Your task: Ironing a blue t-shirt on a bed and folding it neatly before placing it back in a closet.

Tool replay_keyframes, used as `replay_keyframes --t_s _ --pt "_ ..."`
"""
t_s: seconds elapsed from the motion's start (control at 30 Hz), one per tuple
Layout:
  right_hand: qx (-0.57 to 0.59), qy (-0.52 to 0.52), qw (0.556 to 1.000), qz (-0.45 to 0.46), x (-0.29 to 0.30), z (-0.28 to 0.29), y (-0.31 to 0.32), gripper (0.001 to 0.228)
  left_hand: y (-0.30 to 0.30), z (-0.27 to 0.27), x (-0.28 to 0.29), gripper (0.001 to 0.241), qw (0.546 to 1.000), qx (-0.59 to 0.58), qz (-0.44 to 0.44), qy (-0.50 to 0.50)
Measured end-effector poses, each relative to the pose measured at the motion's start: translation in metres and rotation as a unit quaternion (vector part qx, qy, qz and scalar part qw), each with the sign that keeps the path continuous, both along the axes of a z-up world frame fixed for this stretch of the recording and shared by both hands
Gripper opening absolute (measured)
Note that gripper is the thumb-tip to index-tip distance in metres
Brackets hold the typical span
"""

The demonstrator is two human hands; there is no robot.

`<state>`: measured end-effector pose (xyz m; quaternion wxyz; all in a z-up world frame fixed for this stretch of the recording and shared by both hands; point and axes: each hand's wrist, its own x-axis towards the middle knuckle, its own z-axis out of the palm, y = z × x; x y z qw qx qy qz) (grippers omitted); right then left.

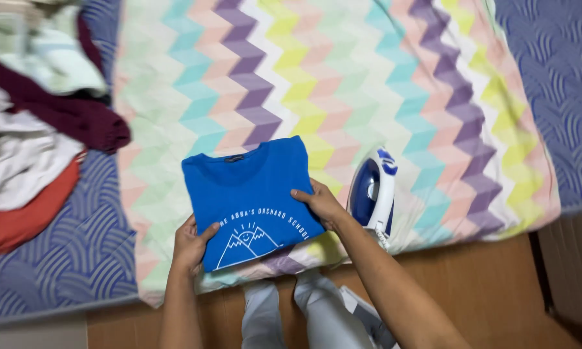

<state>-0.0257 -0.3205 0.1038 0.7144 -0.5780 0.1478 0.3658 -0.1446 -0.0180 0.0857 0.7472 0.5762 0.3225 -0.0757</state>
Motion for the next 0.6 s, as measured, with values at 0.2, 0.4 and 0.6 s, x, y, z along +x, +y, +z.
replay_keyframes --t_s 0.2,0.4,0.6 --pt "0.088 -0.096 0.978 0.165 -0.025 0.094 0.087 0.051 0.045 0.095 -0.13 0.043 0.977 0.044 0.189 -0.093" --pt "0.139 -0.151 0.907 0.368 -0.107 0.211 0.221 0.061 0.084 0.201 -0.29 0.043 0.91 0.126 0.373 -0.128" --pt "0.286 -0.166 0.767 0.55 -0.248 0.264 0.356 0.074 0.087 0.249 -0.475 0.042 0.802 0.197 0.545 -0.141"
